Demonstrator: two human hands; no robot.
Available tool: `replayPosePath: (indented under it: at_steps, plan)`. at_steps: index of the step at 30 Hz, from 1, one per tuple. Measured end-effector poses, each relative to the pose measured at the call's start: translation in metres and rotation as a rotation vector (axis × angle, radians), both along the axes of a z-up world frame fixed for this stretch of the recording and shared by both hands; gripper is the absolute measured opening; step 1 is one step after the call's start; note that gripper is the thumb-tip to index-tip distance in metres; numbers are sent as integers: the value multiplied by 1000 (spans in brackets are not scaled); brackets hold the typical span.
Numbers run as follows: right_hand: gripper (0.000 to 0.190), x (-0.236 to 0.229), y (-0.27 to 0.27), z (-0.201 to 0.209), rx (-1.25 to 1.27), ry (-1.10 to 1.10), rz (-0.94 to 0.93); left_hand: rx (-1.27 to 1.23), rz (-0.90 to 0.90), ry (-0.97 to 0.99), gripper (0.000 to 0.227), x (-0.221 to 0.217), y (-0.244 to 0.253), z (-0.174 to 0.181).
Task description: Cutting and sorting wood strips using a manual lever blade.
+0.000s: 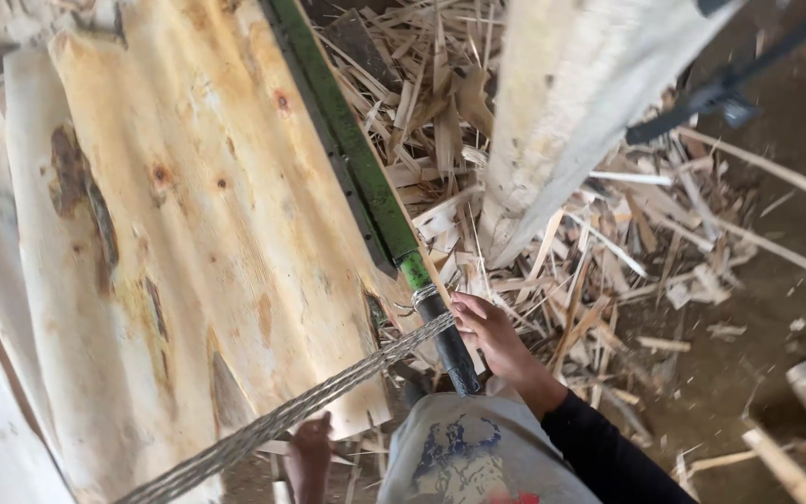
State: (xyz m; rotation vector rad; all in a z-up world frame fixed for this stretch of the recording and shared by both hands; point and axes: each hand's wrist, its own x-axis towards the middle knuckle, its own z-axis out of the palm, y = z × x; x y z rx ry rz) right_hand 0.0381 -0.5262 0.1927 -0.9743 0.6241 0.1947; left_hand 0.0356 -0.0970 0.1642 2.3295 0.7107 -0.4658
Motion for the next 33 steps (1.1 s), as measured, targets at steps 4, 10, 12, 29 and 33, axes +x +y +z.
replayPosePath:
  at_steps: [4, 10, 12, 29, 33]
  plan:
    - [79, 0, 10, 115, 89, -284, 171, 295, 128, -581, 27, -21, 18, -26]
    - [91, 16, 54, 154, -221, -138, 336, -30, 628, -715, 32, -47, 39, -36]
    - [84, 11, 59, 150, -243, -146, 354, 8, 684, -683, 33, -51, 67, -60]
    - [73, 9, 87, 200, -334, -60, 221, -677, 790, -350, 32, -24, 83, -24]
    - [78, 9, 87, 204, -359, -41, 231, -509, 623, -489, 35, -32, 67, -14]
